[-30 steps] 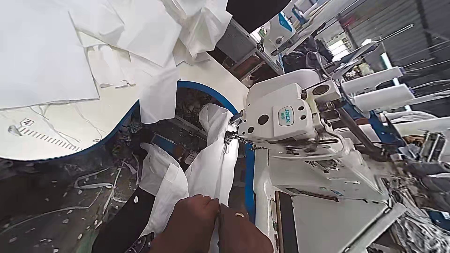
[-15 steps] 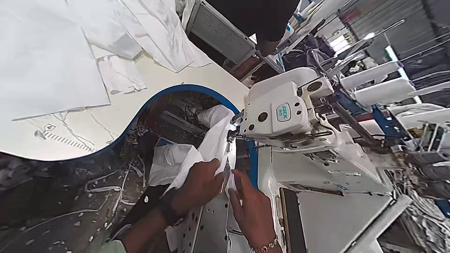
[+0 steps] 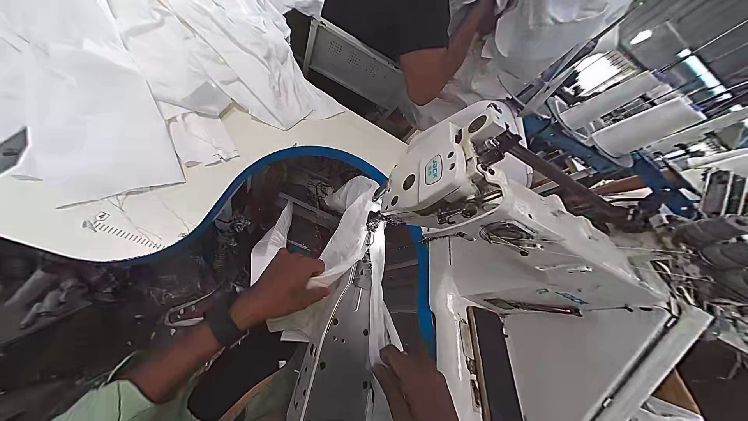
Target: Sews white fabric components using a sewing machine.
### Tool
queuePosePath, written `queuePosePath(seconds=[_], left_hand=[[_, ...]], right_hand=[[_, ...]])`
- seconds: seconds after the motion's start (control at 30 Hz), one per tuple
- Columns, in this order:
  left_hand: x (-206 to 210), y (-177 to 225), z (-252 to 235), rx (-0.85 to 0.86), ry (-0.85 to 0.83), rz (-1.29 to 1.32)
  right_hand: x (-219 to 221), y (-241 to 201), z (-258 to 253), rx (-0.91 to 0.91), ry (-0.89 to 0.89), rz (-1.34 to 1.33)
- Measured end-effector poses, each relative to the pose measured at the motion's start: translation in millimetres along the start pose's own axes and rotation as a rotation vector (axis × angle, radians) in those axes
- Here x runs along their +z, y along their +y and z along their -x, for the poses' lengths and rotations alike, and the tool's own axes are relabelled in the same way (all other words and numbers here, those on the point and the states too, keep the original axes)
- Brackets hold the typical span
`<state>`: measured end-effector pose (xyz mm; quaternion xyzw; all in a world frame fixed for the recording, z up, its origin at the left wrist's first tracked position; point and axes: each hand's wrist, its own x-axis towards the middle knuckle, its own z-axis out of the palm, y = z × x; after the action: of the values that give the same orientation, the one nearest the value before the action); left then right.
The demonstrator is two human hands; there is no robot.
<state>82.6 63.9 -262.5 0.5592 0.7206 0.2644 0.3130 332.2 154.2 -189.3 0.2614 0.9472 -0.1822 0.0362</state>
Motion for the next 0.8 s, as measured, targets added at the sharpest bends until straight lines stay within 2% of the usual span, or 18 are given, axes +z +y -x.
queuePosePath(seconds=[0.07, 0.13, 0.2, 0.23, 0.3, 0.37, 0.4, 0.5, 0.57, 0.6, 0.63, 0.7, 0.73, 0.8], left_hand=[[29, 14, 18, 0.003, 0.412, 0.132], [69, 27, 20, 0.124, 0.753, 0.152], [93, 29, 12, 0.261, 0.861, 0.187], [98, 27, 9, 0.307, 0.831, 0.234], [87, 14, 3, 0.356, 0.624, 0.364], [73, -1, -11, 0.387, 0.408, 0.533], [71, -5, -19, 0.416, 0.358, 0.584], [67, -3, -32, 0.434, 0.418, 0.573], [58, 7, -26, 0.339, 0.491, 0.462], [46, 13, -15, 0.252, 0.451, 0.382], [34, 15, -5, 0.161, 0.362, 0.307], [16, 1, 10, 0.007, 0.071, 0.209], [11, -15, 12, -0.055, -0.057, 0.163], [-1, -45, 9, -0.23, -0.176, -0.037]], right_hand=[[1, -8, 2, 0.023, 0.061, 0.034], [1, -19, -2, -0.062, 0.109, 0.116], [3, -39, -19, -0.211, 0.157, 0.189], [8, -47, -29, -0.283, 0.185, 0.241], [20, -51, -52, -0.39, 0.222, 0.312], [16, -48, -69, -0.396, 0.136, 0.324], [12, -47, -74, -0.367, 0.072, 0.32], [0, -44, -86, -0.25, -0.038, 0.303], [-7, -42, -83, -0.154, -0.036, 0.302], [-14, -41, -73, -0.09, -0.042, 0.316], [-21, -39, -61, -0.03, -0.056, 0.327], [-29, -24, -35, 0.071, -0.155, 0.296], [-26, -12, -29, 0.124, -0.257, 0.259], [-13, 15, -36, 0.211, -0.463, 0.204]])
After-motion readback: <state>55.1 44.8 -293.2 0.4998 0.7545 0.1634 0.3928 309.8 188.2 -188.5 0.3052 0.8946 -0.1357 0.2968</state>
